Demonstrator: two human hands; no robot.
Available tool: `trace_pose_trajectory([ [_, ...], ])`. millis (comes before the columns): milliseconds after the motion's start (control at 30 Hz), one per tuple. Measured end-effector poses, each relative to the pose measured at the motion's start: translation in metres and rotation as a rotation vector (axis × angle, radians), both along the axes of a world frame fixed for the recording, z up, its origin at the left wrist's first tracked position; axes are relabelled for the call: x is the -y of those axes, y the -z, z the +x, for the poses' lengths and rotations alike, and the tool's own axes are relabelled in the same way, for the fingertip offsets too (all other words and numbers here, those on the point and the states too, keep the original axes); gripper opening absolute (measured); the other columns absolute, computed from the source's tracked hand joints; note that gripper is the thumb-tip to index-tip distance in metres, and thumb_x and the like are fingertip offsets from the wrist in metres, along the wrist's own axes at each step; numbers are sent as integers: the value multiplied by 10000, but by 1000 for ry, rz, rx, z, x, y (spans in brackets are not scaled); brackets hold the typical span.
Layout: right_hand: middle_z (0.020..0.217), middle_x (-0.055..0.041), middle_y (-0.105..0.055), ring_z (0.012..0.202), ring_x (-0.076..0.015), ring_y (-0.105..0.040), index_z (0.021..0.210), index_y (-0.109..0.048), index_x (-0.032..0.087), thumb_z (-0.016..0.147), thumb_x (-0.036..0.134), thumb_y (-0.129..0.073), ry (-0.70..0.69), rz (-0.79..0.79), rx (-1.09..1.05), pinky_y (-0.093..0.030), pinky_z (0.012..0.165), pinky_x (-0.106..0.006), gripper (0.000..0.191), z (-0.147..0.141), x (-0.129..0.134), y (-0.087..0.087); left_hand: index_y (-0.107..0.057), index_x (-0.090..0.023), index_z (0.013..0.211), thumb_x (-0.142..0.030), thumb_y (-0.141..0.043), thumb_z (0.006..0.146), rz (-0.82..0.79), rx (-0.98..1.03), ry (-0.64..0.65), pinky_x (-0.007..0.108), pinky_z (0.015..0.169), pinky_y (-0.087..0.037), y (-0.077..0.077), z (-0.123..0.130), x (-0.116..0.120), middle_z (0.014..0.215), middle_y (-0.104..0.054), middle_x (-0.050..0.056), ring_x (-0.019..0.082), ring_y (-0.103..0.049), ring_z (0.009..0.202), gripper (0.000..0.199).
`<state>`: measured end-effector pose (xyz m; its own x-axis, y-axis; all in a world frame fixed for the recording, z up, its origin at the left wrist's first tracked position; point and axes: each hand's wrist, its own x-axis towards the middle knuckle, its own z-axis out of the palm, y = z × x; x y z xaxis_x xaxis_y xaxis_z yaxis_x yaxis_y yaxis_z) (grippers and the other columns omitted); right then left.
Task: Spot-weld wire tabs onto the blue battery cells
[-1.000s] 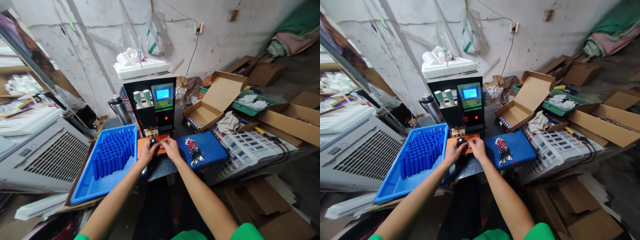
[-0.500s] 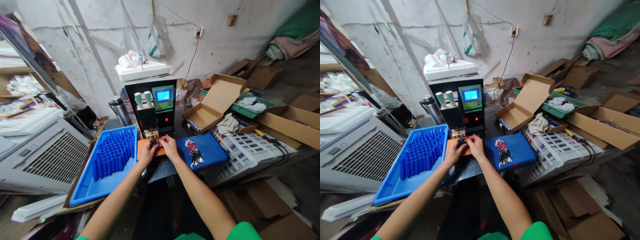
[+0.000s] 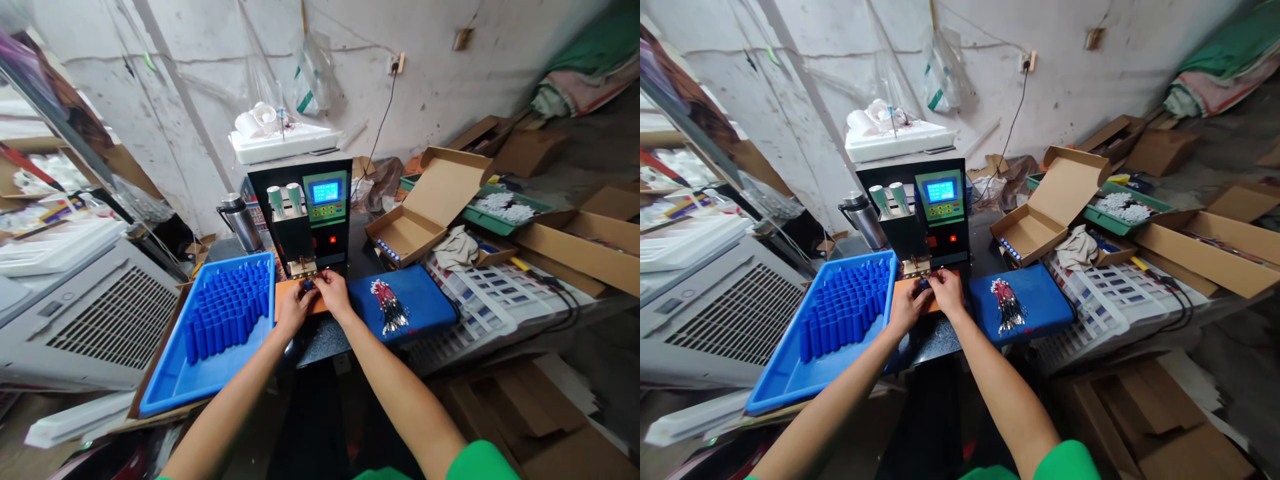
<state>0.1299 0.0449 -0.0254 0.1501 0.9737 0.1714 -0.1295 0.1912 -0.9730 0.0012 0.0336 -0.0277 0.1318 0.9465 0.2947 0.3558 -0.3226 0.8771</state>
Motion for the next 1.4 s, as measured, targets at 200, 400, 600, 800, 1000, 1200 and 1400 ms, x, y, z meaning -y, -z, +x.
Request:
trace_pose_trajectory([
  [200, 712, -14, -683, 679, -181, -613, 732, -656, 198, 780, 400, -612, 32, -4, 138, -460, 646, -270, 213, -1, 0, 0, -678, -153, 1008, -335, -612, 815, -9, 18, -22, 334, 816, -520, -2, 2, 2, 928, -746, 57, 216, -681, 857, 273],
  [400, 722, -22, -688, 679, -186, -611, 723, -646, 197, 787, 378, -609, 26, 6, 145, -465, 652, -278, 195, -2, 1, -4, -676, -148, 1024, -339, -611, 804, -28, 51, -5, 348, 846, -517, -4, 3, 3, 965, -750, 68, 228, -685, 894, 299],
  [600, 738, -20, -696, 694, -187, -617, 741, -653, 203, 795, 368, -620, 30, -1, 162, -469, 658, -277, 177, -2, 3, -5, -672, -144, 1026, -346, -613, 806, -33, 80, 8, 357, 872, -517, -4, 3, 3, 995, -748, 78, 239, -687, 934, 305],
  [800, 728, -17, -685, 678, -183, -608, 735, -652, 202, 795, 362, -622, 26, -5, 158, -467, 664, -282, 174, -1, 2, -2, -671, -147, 1039, -331, -610, 819, -19, 31, 1, 350, 852, -514, -4, 2, 3, 978, -747, 72, 231, -686, 905, 293],
  [1000, 725, -12, -684, 677, -181, -608, 727, -646, 209, 796, 376, -622, 37, -7, 176, -461, 647, -273, 182, -1, 2, 1, -676, -153, 1036, -324, -608, 821, -12, 11, -9, 346, 841, -515, -2, 1, 2, 978, -747, 67, 225, -684, 893, 283],
  [1200, 727, -12, -691, 679, -184, -612, 732, -651, 212, 800, 389, -618, 42, -11, 190, -463, 645, -274, 192, -2, 1, 2, -681, -148, 1018, -322, -618, 818, -6, 26, -10, 351, 846, -519, 0, 1, 1, 971, -745, 78, 232, -678, 901, 273],
  [1400, 731, -12, -692, 670, -180, -609, 739, -656, 207, 795, 363, -612, 41, -12, 184, -465, 655, -275, 172, -1, 2, 0, -684, -151, 1047, -333, -624, 810, -13, 61, 3, 370, 892, -506, 3, 0, -1, 1016, -740, 90, 248, -670, 960, 305],
])
